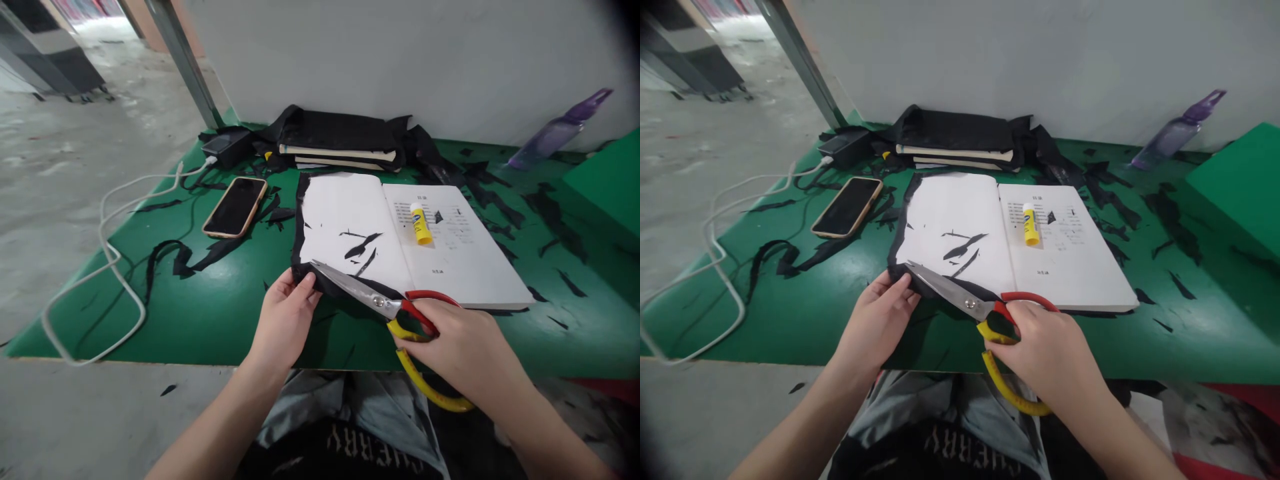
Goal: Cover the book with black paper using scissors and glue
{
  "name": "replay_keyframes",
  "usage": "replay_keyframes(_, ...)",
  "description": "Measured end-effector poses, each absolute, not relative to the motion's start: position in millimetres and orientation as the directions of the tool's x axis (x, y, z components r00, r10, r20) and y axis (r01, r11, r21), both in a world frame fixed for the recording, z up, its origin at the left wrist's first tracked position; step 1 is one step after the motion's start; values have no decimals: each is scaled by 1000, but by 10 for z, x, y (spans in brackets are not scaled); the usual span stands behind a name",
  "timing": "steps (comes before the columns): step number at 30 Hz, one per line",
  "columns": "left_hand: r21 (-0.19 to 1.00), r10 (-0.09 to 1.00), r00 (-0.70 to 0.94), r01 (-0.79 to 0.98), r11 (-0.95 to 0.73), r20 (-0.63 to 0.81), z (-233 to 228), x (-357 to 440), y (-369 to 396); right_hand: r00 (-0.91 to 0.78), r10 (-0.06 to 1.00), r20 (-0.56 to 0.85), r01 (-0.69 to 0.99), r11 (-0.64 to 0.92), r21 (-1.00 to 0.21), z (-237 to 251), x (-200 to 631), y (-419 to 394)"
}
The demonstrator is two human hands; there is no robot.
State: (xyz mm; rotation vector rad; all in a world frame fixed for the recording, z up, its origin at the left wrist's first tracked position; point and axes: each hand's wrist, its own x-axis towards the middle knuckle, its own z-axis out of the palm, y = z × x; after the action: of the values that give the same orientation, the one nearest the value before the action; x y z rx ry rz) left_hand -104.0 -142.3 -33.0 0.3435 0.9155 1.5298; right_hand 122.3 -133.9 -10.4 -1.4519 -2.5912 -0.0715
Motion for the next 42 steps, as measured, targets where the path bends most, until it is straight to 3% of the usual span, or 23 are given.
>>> replay_keyframes(9, 702, 933, -213, -710, 57, -291, -355, -1044, -1435, -298, 909, 291, 889, 375, -261, -12, 1169, -1386)
replay_keyframes(14, 703, 930, -212, -708, 65, -300, -351, -1045, -1432, -242, 920, 308, 894, 335, -297, -39, 1177, -1372)
replay_keyframes(24, 735, 925, -86, -636, 236, -371, -350, -1181, -1407, -427, 887, 176, 884, 450, -125, -41, 1345, -1390)
replay_keyframes(32, 723, 936, -152, -677, 136, -318, -317, -1107, -1413, -508, 852, 129, 862, 503, 69, 169, 1613, -1219)
replay_keyframes(42, 709, 938, -167, -698, 106, -305, -339, -1102, -1401, -581, 806, 116, 814, 574, 88, 334, 1622, -1031)
